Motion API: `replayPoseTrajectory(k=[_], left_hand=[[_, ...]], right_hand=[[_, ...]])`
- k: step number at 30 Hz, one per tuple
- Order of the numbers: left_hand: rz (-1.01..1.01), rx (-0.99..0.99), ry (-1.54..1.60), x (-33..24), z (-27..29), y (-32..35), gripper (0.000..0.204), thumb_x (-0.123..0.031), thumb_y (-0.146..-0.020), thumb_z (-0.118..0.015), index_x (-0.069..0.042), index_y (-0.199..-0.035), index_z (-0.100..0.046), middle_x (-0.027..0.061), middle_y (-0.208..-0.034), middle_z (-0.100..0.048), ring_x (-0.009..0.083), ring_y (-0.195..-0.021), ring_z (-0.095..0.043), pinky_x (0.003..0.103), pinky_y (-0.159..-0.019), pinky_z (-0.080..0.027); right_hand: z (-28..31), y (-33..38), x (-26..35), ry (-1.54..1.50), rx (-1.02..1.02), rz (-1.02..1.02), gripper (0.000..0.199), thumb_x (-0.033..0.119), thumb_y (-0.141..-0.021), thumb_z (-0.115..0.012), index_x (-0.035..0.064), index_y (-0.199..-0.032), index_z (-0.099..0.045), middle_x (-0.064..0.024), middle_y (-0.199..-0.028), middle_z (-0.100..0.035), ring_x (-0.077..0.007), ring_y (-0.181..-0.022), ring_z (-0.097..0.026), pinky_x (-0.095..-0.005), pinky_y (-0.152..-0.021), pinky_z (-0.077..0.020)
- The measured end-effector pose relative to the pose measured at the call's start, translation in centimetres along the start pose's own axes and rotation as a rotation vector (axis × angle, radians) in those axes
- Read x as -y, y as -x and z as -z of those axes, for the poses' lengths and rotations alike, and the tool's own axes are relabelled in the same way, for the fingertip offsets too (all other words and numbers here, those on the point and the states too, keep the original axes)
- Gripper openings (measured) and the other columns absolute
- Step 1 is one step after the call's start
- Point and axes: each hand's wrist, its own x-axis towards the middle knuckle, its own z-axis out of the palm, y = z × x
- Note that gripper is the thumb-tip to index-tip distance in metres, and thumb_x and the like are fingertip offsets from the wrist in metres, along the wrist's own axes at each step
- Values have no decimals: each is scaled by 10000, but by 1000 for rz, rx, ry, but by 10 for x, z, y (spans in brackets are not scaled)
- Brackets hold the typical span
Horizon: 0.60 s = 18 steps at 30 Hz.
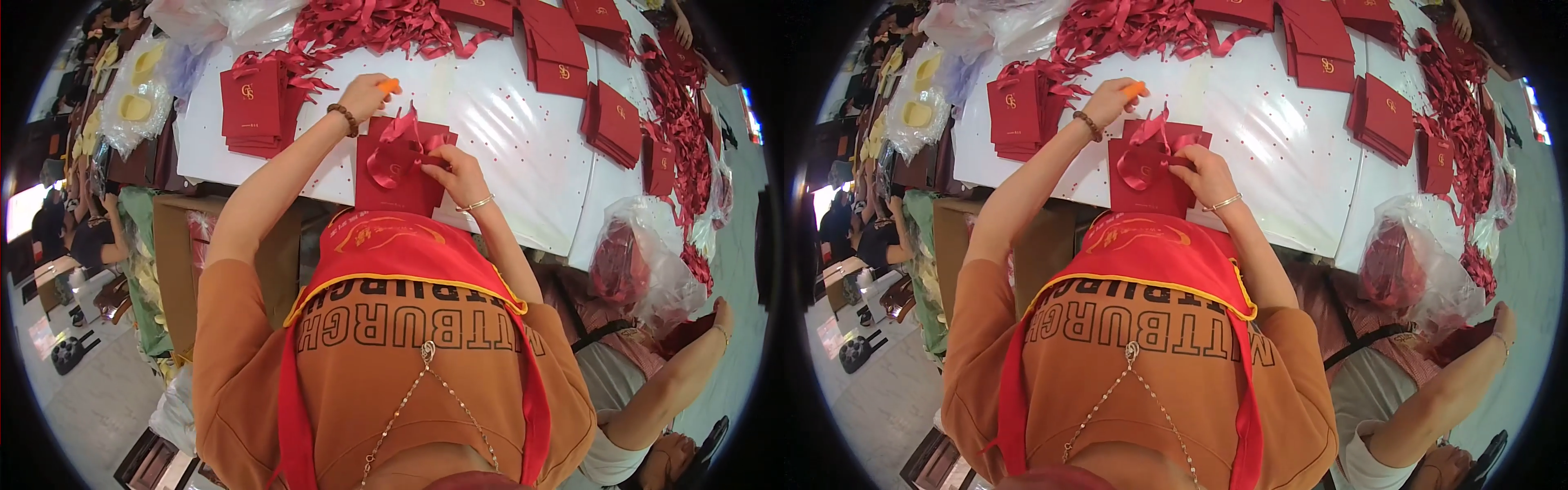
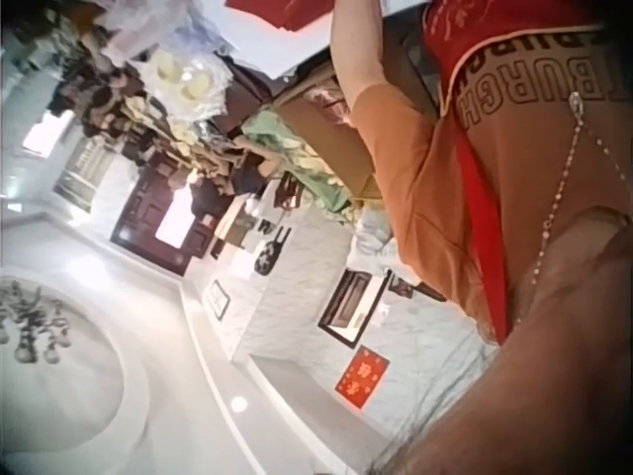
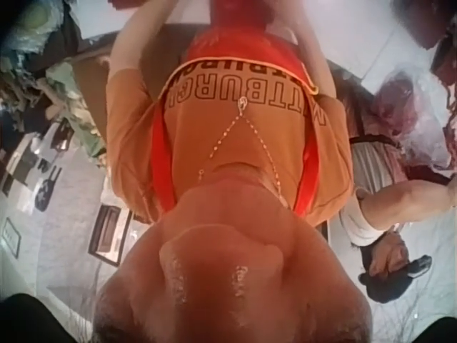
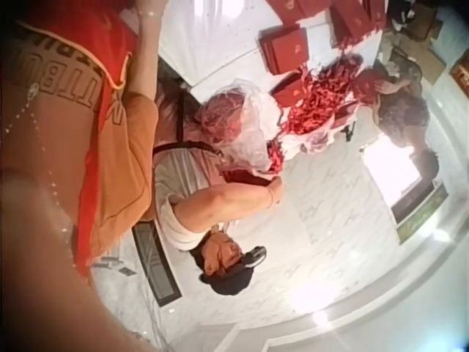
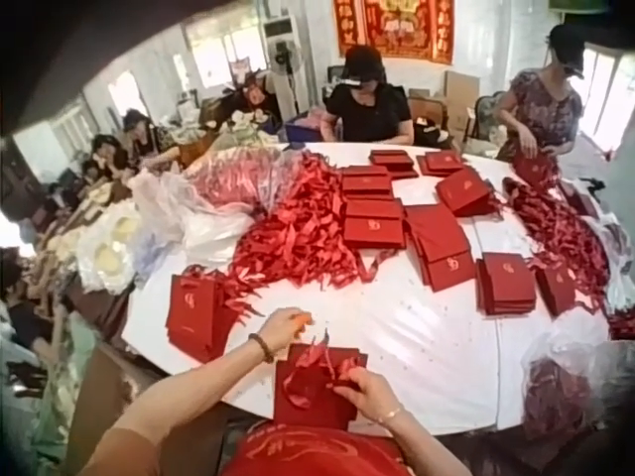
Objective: Tying red ribbons onto red gift envelopes.
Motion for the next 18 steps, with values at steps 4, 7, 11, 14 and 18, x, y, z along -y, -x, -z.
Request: replayPoseTrajectory(k=[4,7,11,14,18], left_hand=[[77,193,-188,10,12,5,272,-271,-804,-587,-15,-895,-599,19,-663,-560,79,-545,-499,211,-511,-404],[-17,44,-377,4,-3,14,313,-297,-788,-613,-18,-928,-593,40,-663,-572,94,-550,-518,224,-510,-413],[-188,73,-401,14,-7,14,293,-159,-763,-585,-42,-1032,-582,43,-680,-589,101,-591,-539,238,-542,-428],[-245,102,-301,0,-10,21,311,-98,-744,-562,-50,-1051,-578,35,-671,-584,100,-589,-525,234,-560,-430],[-202,152,-206,-10,-16,25,290,-99,-751,-564,-38,-1034,-583,41,-678,-585,98,-588,-514,233,-559,-426]], right_hand=[[0,-3,-2,-8,0,0,157,114,-728,-637,28,-843,-575,-102,-726,-549,-218,-632,-524,-301,-586,-418],[-1,-1,-3,-24,-7,-2,162,112,-726,-638,29,-849,-572,-103,-733,-549,-219,-628,-521,-300,-584,-417],[-2,-3,-1,-35,6,-3,162,110,-726,-640,29,-850,-572,-103,-731,-550,-218,-630,-523,-299,-587,-418],[-3,-2,-6,-28,-5,-16,164,112,-727,-640,30,-852,-572,-103,-732,-551,-217,-632,-524,-300,-589,-419],[-3,-2,-6,-28,-12,-21,166,113,-726,-643,31,-851,-573,-105,-721,-550,-216,-622,-526,-301,-585,-419]])
